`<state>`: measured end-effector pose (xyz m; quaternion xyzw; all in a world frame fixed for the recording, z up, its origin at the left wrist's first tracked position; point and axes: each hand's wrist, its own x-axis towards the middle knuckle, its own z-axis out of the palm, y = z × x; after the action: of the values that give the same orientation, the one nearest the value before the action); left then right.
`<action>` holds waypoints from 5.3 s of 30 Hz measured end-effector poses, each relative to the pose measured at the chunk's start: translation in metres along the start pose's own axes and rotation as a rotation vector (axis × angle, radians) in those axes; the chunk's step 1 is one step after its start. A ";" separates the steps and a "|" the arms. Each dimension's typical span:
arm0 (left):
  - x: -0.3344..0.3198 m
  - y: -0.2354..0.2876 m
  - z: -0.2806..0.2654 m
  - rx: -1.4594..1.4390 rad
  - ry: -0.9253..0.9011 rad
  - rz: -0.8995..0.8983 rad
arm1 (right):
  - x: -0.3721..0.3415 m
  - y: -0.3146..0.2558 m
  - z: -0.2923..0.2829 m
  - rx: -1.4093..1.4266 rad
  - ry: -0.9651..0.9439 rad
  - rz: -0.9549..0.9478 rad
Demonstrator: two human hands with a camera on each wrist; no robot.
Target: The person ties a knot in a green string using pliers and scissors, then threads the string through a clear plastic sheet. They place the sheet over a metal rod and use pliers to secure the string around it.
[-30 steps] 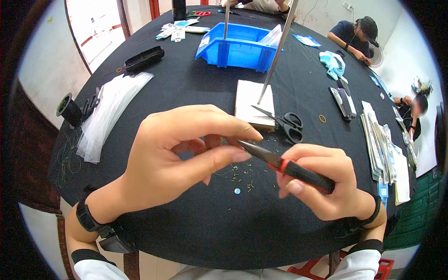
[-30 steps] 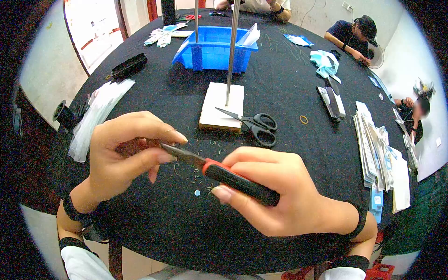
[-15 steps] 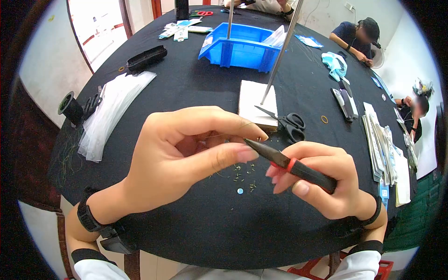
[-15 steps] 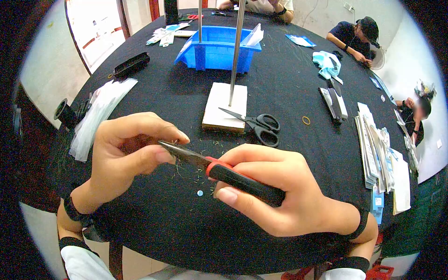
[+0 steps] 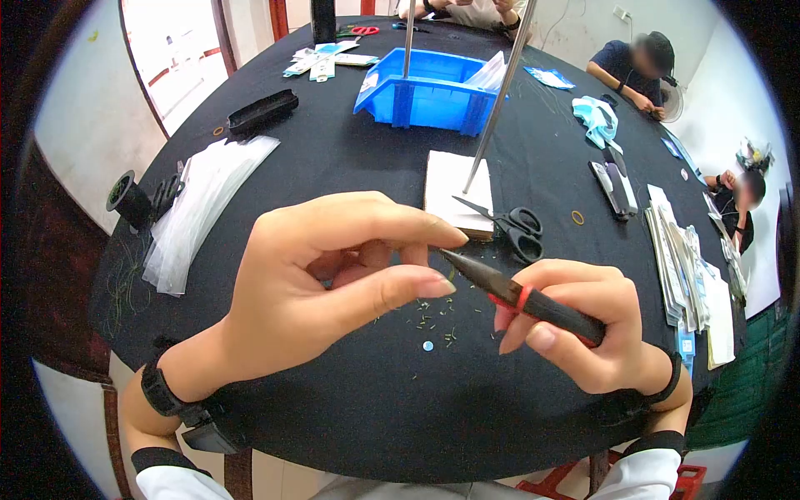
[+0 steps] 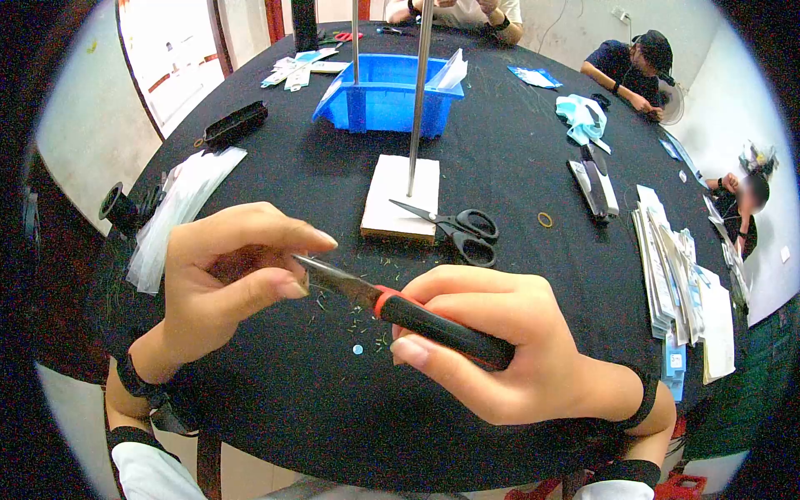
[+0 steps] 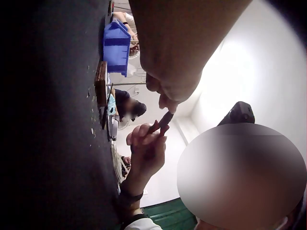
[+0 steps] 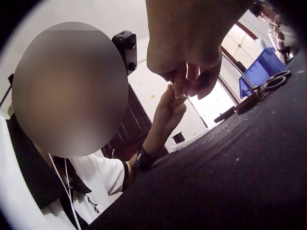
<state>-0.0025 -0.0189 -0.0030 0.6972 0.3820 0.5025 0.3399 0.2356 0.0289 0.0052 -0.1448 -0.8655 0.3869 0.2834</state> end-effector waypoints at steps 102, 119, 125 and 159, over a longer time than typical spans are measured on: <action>-0.016 -0.006 0.028 0.302 -0.012 0.074 | -0.002 0.014 0.022 -0.136 0.183 -0.009; -0.016 -0.005 0.029 0.412 -0.046 0.168 | -0.003 0.015 0.022 0.198 0.078 0.162; -0.015 -0.001 0.028 0.432 -0.046 0.170 | -0.002 0.010 0.017 0.626 -0.049 0.618; -0.019 -0.002 0.027 -0.106 -0.101 -0.382 | 0.002 0.016 0.020 -0.222 0.127 -0.090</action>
<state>0.0192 -0.0368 -0.0206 0.6175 0.4628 0.4127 0.4839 0.2221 0.0284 -0.0166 -0.1606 -0.8890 0.2658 0.3366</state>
